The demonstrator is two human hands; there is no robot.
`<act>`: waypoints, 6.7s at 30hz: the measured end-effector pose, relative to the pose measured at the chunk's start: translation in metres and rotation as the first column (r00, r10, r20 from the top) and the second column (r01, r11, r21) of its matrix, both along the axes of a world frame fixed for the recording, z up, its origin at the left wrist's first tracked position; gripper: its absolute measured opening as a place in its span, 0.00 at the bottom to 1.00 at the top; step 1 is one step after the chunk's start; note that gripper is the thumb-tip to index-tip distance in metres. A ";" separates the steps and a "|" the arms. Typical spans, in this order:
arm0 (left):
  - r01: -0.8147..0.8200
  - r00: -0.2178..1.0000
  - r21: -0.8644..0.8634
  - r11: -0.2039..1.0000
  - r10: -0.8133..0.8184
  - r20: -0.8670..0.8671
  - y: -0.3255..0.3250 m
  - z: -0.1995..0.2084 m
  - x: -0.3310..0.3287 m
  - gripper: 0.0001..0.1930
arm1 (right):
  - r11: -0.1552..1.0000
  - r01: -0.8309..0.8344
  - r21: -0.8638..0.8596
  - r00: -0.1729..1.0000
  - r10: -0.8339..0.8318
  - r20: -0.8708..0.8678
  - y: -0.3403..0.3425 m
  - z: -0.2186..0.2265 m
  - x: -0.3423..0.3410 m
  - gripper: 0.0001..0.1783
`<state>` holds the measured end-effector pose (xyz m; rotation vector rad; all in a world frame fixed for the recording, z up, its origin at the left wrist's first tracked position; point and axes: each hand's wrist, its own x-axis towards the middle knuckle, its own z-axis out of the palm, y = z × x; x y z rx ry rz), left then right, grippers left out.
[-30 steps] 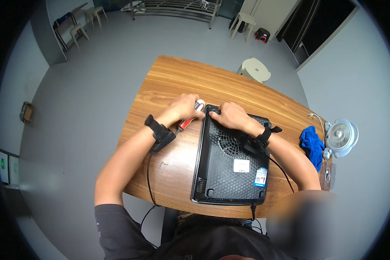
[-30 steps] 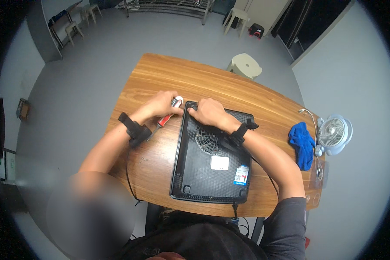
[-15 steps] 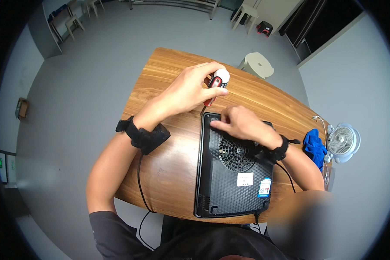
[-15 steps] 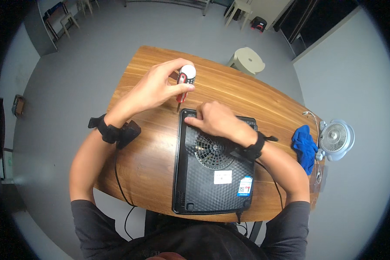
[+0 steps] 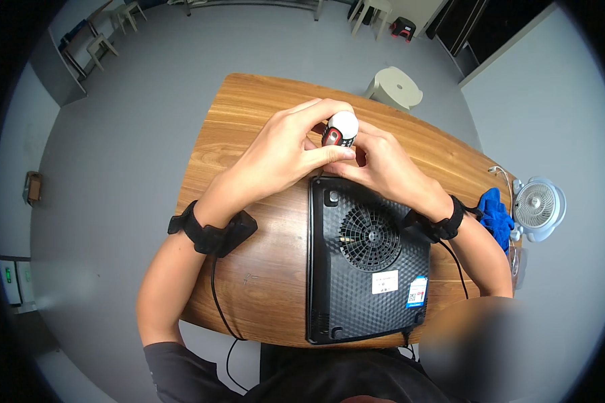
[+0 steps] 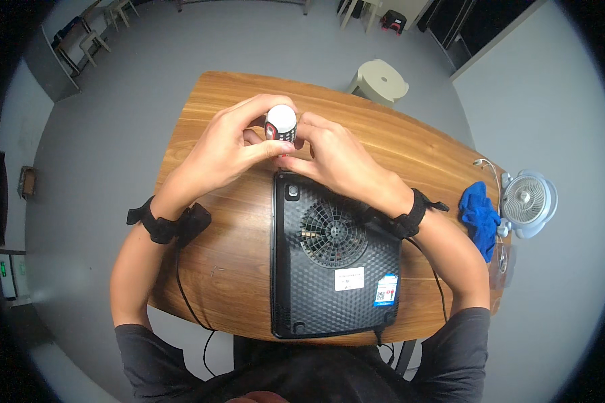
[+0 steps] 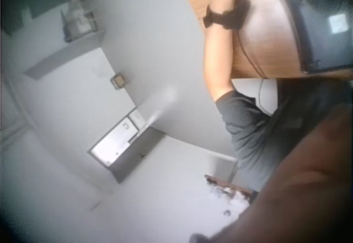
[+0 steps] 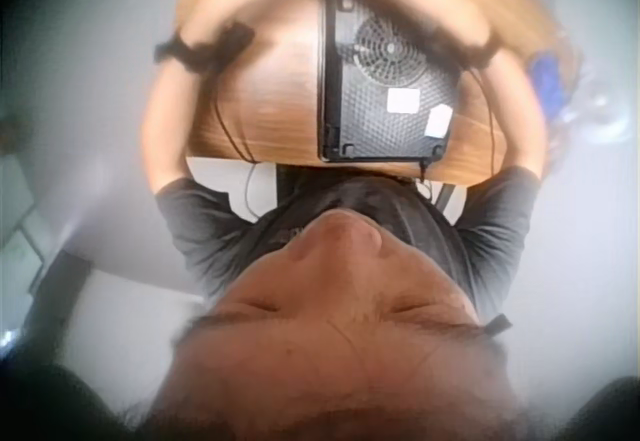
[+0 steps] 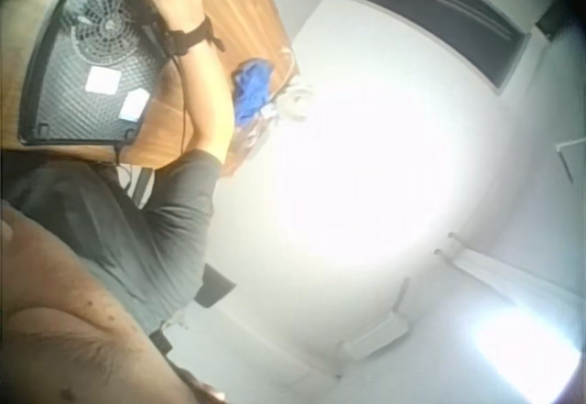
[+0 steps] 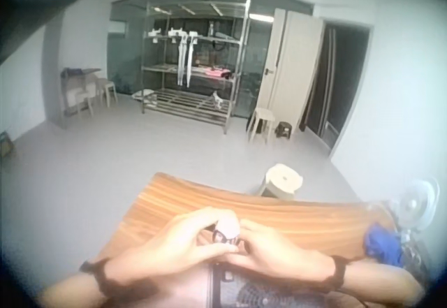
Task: The person uses a screwdriver to remove screws from the bottom of a black electronic device. They then open the casing to reveal the internal components, including a copper-colored disc, and continue to unscrew internal parts.
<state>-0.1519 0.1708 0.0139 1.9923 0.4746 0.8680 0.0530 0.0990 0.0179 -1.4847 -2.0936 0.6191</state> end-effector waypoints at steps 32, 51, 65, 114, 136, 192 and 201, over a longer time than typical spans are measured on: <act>0.194 0.969 -0.077 0.978 -0.203 -0.138 -0.004 0.003 -0.008 0.37 | 1.000 0.023 -0.002 1.000 -0.023 -0.012 -0.013 -0.014 0.002 0.20; 0.151 0.976 -0.021 0.988 -0.152 -0.159 0.001 -0.001 -0.012 0.27 | 0.999 0.005 0.044 1.000 -0.004 -0.018 -0.015 -0.021 -0.001 0.18; -0.041 0.995 0.133 0.990 0.053 -0.089 -0.004 -0.006 0.010 0.22 | 0.987 0.128 0.100 0.985 -0.138 0.101 -0.030 0.029 -0.008 0.24; 0.090 0.980 -0.086 0.992 -0.103 -0.172 0.008 -0.042 0.012 0.15 | 0.999 -0.040 -0.007 0.914 0.039 0.403 -0.009 0.057 -0.012 0.23; 0.111 0.971 -0.082 0.990 -0.126 -0.201 0.014 -0.047 0.006 0.18 | 0.997 0.080 -0.022 0.979 -0.074 0.189 -0.008 0.041 -0.018 0.25; -0.230 0.837 -0.607 0.760 -0.164 -0.522 0.032 -0.076 0.033 0.18 | 1.000 0.016 0.012 0.939 -0.019 0.343 -0.026 0.063 -0.019 0.22; -0.246 0.868 -0.683 0.687 -0.158 -0.471 0.039 -0.102 0.033 0.14 | 0.984 -0.026 0.179 0.979 -0.011 0.206 -0.022 0.044 -0.010 0.17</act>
